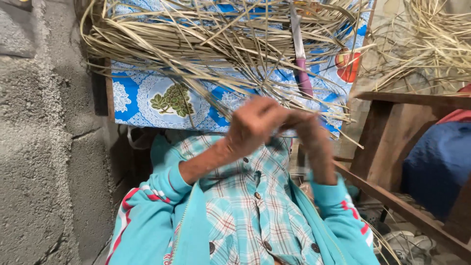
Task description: The person sits at a table and weaves dried straw strands by hand, repeatedly picking up strands, interlacing them, and adjusting the bundle. A knife rests on the table but is not used. The person continues the weaving process throughout the clip.
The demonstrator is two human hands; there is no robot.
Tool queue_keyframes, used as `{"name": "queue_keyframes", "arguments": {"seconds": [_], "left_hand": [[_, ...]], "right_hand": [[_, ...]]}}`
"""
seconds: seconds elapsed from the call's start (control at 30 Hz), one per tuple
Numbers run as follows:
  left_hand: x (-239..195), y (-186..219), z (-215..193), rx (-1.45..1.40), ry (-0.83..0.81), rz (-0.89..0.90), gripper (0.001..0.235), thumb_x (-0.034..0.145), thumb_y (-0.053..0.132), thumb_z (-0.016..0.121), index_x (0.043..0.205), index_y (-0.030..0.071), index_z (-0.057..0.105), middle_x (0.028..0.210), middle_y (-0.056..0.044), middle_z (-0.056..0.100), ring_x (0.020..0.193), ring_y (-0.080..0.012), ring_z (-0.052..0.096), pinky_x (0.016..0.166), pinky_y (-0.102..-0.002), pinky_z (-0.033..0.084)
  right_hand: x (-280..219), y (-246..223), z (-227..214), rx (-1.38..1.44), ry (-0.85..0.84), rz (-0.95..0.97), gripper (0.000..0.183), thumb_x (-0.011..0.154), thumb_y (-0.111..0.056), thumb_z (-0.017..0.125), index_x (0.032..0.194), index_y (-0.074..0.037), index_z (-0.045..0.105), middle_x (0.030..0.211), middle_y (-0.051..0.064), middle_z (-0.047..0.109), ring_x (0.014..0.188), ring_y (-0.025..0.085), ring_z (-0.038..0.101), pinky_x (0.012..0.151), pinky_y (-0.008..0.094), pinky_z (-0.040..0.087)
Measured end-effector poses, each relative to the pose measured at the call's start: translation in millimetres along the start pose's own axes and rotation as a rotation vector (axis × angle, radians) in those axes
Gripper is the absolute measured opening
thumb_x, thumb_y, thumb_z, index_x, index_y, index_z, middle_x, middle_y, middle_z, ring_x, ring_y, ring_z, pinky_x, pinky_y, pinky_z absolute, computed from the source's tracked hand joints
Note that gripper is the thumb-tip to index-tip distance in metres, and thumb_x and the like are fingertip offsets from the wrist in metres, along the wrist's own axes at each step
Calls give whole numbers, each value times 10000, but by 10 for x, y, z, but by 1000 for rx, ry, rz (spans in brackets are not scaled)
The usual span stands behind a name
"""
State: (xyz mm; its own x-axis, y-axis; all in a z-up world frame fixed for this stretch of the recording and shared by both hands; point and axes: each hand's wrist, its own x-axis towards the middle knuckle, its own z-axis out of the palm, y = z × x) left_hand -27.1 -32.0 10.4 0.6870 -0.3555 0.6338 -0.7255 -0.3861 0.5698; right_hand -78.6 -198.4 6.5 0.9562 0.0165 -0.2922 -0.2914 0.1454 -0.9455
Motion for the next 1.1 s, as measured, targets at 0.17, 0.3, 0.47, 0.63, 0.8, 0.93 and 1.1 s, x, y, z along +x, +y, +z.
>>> {"name": "queue_keyframes", "arguments": {"seconds": [0.17, 0.3, 0.47, 0.63, 0.8, 0.93, 1.1], "left_hand": [[101, 531, -244, -464, 128, 18, 197, 864, 145, 459, 738, 72, 592, 730, -39, 507, 590, -133, 518, 547, -233, 455], [161, 454, -399, -602, 50, -88, 122, 815, 42, 523, 730, 77, 603, 566, -27, 472, 484, -123, 462, 476, -220, 429], [71, 417, -313, -867, -25, -424, 45, 775, 66, 599, 768, 101, 625, 550, -23, 520, 453, -123, 485, 410, -219, 410], [61, 436, -271, -965, -79, -462, 27, 768, 79, 612, 762, 97, 632, 563, -45, 547, 451, -129, 485, 412, -229, 402], [38, 325, -379, -977, -236, -334, 66, 803, 65, 583, 753, 22, 591, 696, -64, 597, 611, -154, 551, 559, -256, 464], [-98, 117, -459, -899, -358, -497, 110, 809, 104, 566, 722, 38, 581, 602, -32, 538, 485, -92, 449, 408, -212, 373], [-235, -114, -641, -768, -528, -670, 173, 805, 187, 578, 680, 69, 603, 552, -6, 569, 437, -54, 434, 393, -207, 335]], "right_hand": [[9, 491, 334, 752, -429, -86, 707, 856, -574, 190, 1030, 20, 532, 918, 238, 492, 866, 289, 500, 692, 369, 410], [-129, 154, 151, 895, 131, -118, 420, 816, -395, 474, 676, -13, 576, 725, 99, 474, 937, 258, 473, 817, 440, 417], [-200, -339, 286, 797, -272, -258, 335, 486, 60, 638, 781, 26, 484, 394, 18, 394, 297, 102, 328, 386, 190, 284], [-263, -60, 86, 639, -65, -164, 238, 636, 114, 393, 857, 189, 442, 243, 45, 287, 156, 35, 201, 174, 149, 159], [-260, 427, -1713, 1697, -1027, 711, 70, 814, -134, 471, 861, -125, 522, 692, 8, 540, 559, 95, 506, 518, 209, 461], [-431, -396, -1237, 1253, -209, -537, 458, 952, -354, 485, 1159, 51, 538, 964, 187, 482, 822, 316, 448, 723, 469, 422], [212, -535, -881, 197, 1004, -586, 117, 858, -113, 538, 773, -36, 556, 440, 39, 363, 328, 108, 325, 290, 229, 228]]}}
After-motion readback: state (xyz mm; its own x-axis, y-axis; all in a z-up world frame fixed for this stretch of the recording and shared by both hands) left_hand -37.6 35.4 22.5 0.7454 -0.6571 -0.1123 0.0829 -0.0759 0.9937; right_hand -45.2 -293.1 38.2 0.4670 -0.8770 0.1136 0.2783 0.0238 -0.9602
